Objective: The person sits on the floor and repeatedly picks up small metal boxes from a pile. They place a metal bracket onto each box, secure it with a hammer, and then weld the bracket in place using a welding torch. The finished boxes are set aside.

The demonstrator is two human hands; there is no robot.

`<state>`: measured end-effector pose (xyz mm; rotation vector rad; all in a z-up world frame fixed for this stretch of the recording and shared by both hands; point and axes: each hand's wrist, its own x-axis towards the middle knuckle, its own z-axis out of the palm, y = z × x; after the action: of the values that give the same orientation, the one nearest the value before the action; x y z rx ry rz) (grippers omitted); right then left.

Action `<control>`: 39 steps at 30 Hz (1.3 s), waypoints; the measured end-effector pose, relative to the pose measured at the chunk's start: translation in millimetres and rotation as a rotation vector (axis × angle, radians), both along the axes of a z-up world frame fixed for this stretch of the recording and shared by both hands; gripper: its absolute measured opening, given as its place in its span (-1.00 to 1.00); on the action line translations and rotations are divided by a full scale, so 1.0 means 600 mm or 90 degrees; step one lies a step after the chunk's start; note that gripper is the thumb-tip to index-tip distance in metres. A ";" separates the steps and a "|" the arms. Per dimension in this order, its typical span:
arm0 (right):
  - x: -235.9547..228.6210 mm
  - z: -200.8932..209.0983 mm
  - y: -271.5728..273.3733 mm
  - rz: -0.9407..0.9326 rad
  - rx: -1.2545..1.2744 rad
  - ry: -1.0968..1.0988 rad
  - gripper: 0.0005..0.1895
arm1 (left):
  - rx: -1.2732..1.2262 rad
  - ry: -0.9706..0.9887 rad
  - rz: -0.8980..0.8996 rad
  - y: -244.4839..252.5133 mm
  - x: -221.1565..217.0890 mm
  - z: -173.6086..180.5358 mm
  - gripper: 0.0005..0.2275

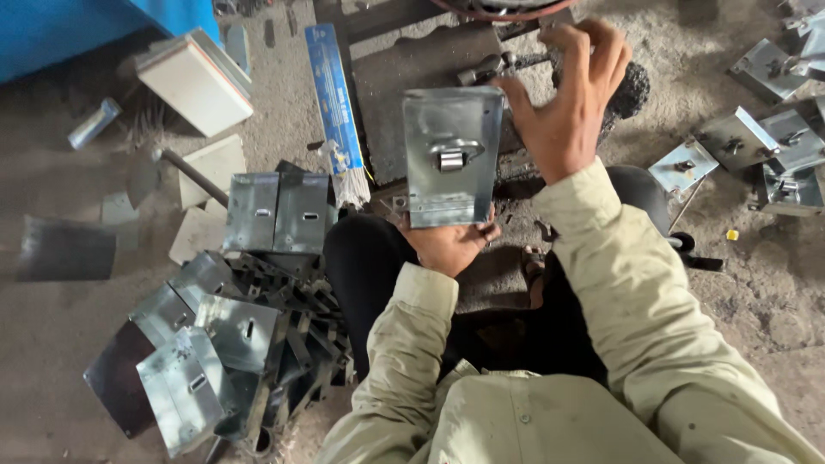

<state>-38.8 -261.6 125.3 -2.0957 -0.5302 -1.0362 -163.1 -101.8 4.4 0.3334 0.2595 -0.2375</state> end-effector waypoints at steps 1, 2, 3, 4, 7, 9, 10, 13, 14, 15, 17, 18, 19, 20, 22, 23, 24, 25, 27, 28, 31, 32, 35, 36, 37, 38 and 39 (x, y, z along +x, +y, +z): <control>-0.007 0.007 -0.003 0.048 0.014 -0.006 -0.34 | 0.043 0.066 0.005 -0.002 0.005 -0.007 -0.29; -0.022 0.013 -0.005 0.104 0.026 -0.013 -0.33 | 0.082 0.133 0.019 -0.002 0.008 -0.015 -0.37; -0.034 0.018 -0.004 0.161 0.037 -0.019 -0.32 | 0.051 0.055 0.008 0.004 0.014 -0.023 -0.35; -0.050 0.017 0.003 0.160 0.019 -0.008 -0.28 | 0.019 -0.012 -0.003 0.006 0.006 -0.032 -0.33; -0.053 0.002 0.022 0.185 0.038 0.076 -0.20 | 0.031 -0.039 -0.025 0.003 -0.002 -0.045 -0.30; -0.009 -0.012 0.027 0.245 0.148 0.205 -0.23 | 0.000 -0.012 -0.013 0.004 0.002 -0.034 -0.27; 0.000 -0.024 0.032 0.286 0.236 0.272 -0.31 | -0.057 0.000 0.008 0.002 -0.003 -0.027 -0.25; 0.011 -0.045 0.028 0.377 0.392 0.378 -0.47 | -0.045 0.048 0.026 -0.006 -0.009 -0.012 -0.23; 0.007 -0.043 0.021 0.391 0.375 0.345 -0.47 | -0.008 0.063 0.024 -0.006 -0.005 -0.012 -0.22; 0.002 -0.037 0.012 0.405 0.358 0.313 -0.47 | 0.008 0.111 0.038 -0.006 0.004 -0.017 -0.21; -0.027 -0.031 -0.023 0.351 0.352 0.326 -0.52 | 0.044 0.222 0.071 0.001 0.006 -0.050 -0.19; -0.040 -0.030 -0.051 0.324 0.346 0.328 -0.54 | 0.059 0.149 0.070 0.012 0.007 -0.074 -0.20; -0.059 -0.034 -0.085 0.274 0.340 0.316 -0.53 | 0.073 0.076 0.068 0.033 0.008 -0.099 -0.21; -0.083 -0.045 -0.126 0.223 0.332 0.302 -0.53 | 0.086 -0.001 0.064 0.054 0.017 -0.122 -0.21; -0.122 -0.091 -0.228 0.164 0.399 0.274 -0.70 | 0.448 -0.278 0.126 0.109 0.058 -0.146 -0.27; -0.147 -0.125 -0.284 0.116 0.413 0.268 -0.80 | 0.580 -0.268 0.109 0.146 0.067 -0.137 -0.19; -0.179 -0.165 -0.335 0.033 0.401 0.285 -0.82 | 0.712 -0.257 0.094 0.185 0.084 -0.112 -0.08; -0.216 -0.208 -0.379 -0.058 0.374 0.314 -0.73 | 0.914 -0.244 0.060 0.208 0.109 -0.079 -0.01; -0.270 -0.281 -0.445 -0.198 0.310 0.426 -0.47 | 1.288 -0.209 -0.105 0.236 0.165 -0.007 0.06; -0.300 -0.307 -0.461 -0.238 0.300 0.524 -0.33 | 1.453 -0.185 -0.243 0.243 0.185 0.021 0.07; -0.343 -0.344 -0.477 -0.212 0.458 0.890 0.04 | 1.490 -0.309 -0.349 0.250 0.218 0.046 0.16; -0.346 -0.351 -0.475 -0.134 0.578 0.974 0.12 | 1.466 -0.314 -0.319 0.254 0.220 0.041 0.15; -0.318 -0.395 -0.458 -0.050 0.912 0.997 0.01 | 1.434 -0.348 -0.195 0.263 0.220 0.017 0.12; -0.300 -0.413 -0.463 0.052 0.997 0.964 -0.08 | 1.445 -0.374 -0.134 0.260 0.214 0.005 0.10; -0.269 -0.435 -0.465 0.156 1.078 0.926 -0.17 | 1.455 -0.399 -0.072 0.259 0.209 -0.004 0.09; -0.246 -0.450 -0.466 0.264 1.153 0.881 -0.25 | 1.452 -0.315 -0.099 0.256 0.200 -0.011 0.06; -0.226 -0.456 -0.463 0.273 1.133 0.769 -0.37 | 1.446 -0.231 -0.126 0.247 0.186 -0.019 0.03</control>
<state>-174.6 -539.6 -148.4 -0.5555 0.4782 0.2654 -51.2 46.3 -7.1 2.6283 0.0145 0.0423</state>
